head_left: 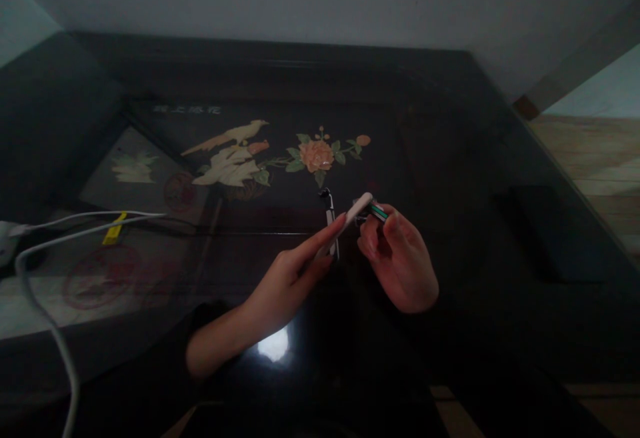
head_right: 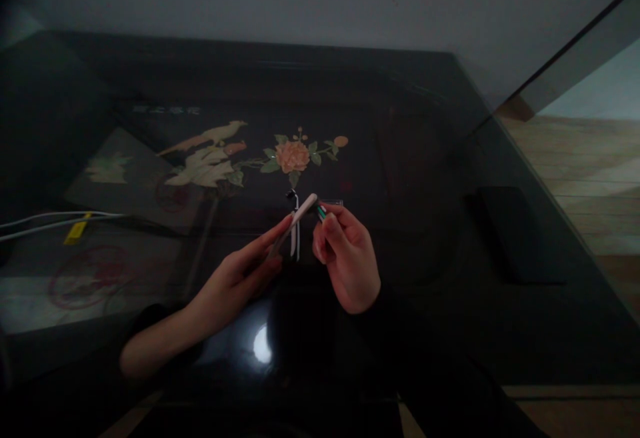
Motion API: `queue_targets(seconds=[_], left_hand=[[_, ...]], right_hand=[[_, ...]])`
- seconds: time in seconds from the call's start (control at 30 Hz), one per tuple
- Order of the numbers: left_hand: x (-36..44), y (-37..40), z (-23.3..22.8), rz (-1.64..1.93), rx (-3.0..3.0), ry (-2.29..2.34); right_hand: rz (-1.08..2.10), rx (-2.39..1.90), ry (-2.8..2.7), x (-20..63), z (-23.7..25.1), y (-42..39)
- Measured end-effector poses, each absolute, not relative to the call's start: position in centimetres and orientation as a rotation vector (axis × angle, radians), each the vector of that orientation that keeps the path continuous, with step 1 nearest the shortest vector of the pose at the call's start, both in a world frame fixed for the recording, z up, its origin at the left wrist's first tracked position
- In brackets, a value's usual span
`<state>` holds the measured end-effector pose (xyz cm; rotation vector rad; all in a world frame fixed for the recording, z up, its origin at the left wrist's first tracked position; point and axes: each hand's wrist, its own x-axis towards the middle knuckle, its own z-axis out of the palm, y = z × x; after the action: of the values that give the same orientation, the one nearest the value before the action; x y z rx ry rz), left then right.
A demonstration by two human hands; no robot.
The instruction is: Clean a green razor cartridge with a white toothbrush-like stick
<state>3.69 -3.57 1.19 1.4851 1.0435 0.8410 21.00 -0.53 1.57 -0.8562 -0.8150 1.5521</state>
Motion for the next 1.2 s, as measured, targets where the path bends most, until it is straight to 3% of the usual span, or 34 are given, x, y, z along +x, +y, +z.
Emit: queue_targets(seconds=[0.43, 1.2], left_hand=[[3.62, -3.85, 1.17, 0.778, 1.489, 0.894], [3.65, -3.37, 1.09, 0.838, 1.477, 1.098]], right_hand=[[1.562, -0.93, -0.765, 21.09, 1.26, -0.54], [1.6, -0.821, -0.804, 20.92, 1.8, -0.58]])
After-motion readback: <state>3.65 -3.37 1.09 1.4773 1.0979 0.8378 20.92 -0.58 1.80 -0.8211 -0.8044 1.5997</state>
